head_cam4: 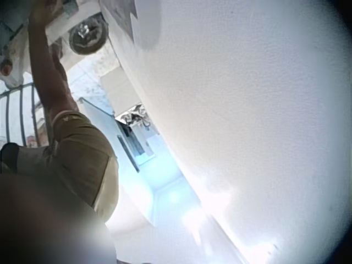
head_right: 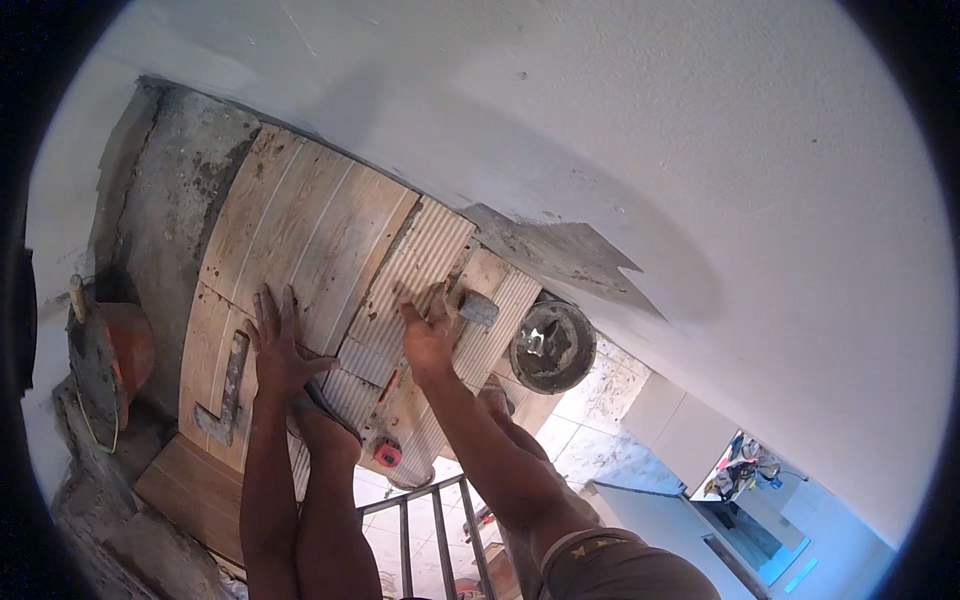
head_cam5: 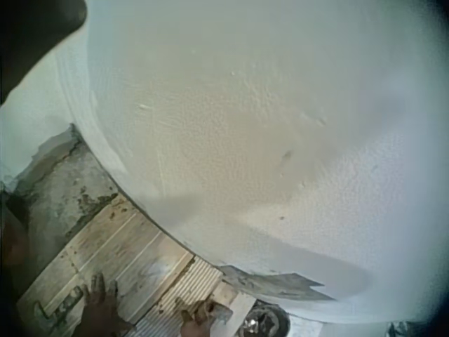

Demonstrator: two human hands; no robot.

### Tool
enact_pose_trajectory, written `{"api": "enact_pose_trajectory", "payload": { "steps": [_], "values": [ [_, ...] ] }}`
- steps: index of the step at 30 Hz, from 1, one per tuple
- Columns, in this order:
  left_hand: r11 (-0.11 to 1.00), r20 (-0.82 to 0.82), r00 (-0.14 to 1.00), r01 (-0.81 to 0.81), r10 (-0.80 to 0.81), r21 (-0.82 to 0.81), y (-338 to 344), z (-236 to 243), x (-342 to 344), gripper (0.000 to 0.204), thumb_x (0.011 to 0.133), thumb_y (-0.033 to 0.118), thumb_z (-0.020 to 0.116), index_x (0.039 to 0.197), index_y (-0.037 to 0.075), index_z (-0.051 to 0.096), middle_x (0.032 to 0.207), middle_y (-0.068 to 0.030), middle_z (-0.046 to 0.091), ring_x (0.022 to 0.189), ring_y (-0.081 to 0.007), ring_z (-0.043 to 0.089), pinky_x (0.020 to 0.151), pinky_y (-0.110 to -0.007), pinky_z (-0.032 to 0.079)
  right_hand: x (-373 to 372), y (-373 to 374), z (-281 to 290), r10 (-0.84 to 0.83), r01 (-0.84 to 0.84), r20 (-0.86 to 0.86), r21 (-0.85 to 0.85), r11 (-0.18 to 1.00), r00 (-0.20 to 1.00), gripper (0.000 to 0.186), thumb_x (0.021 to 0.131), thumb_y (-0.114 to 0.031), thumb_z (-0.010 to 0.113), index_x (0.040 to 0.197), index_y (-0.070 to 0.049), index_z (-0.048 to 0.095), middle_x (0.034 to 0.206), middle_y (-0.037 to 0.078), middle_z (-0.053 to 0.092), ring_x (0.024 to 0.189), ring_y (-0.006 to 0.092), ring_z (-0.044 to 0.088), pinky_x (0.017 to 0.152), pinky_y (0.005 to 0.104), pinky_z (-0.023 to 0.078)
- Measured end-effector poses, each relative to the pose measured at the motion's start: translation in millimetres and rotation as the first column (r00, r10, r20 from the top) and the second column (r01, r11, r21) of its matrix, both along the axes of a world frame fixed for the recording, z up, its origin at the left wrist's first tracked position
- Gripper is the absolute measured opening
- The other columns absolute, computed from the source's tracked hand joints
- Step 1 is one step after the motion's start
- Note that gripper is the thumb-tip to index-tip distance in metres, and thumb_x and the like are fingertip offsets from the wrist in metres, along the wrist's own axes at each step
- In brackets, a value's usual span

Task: Lay wood-look ceramic tiles on a cement surface using mortar and a rubber mallet.

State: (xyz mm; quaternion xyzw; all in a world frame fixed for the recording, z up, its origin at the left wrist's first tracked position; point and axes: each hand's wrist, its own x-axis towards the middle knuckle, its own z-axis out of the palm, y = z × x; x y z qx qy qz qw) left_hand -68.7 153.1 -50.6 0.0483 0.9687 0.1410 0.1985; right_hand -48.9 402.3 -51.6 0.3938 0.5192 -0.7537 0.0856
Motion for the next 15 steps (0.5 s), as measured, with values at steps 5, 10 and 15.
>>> {"api": "enact_pose_trajectory", "payload": {
  "steps": [5,10,15],
  "values": [
    [0.999,0.004,1.000,0.003,-0.003,0.043,2,-1,-3,0.151,0.041,0.052,0.097,0.166,0.015,0.021,0.172,-0.0254,-0.002,0.159,-0.0450,-0.001,0.120,-0.073,0.006,3,5,0,0.029,-0.034,-0.085,-0.056,0.998,0.996,0.086,0.094,-0.020,0.069,0.163,0.001,0.022,0.158,0.011,0.046,0.145,0.0230,0.039,0.121,0.0356,0.026],
    [1.000,0.013,1.000,0.004,-0.004,0.002,0,0,-4,0.148,0.042,0.052,0.097,0.165,0.013,0.025,0.172,-0.0259,-0.002,0.159,-0.0450,-0.001,0.120,-0.073,0.005,2,4,5,0.085,-0.089,-0.060,-0.073,0.993,0.995,0.091,0.088,-0.021,0.070,0.164,-0.002,0.023,0.159,0.010,0.044,0.145,0.0235,0.038,0.120,0.0368,0.027],
    [1.000,0.055,0.998,-0.025,0.024,0.013,0,8,-3,0.147,0.044,0.051,0.097,0.166,0.015,0.022,0.172,-0.0263,-0.002,0.159,-0.0431,-0.002,0.122,-0.071,0.005,4,15,1,0.094,-0.093,-0.002,-0.039,0.995,0.996,0.081,0.087,-0.023,0.071,0.158,-0.004,0.036,0.146,0.004,0.054,0.133,0.0211,0.046,0.117,0.0375,0.030]
  ]
}}
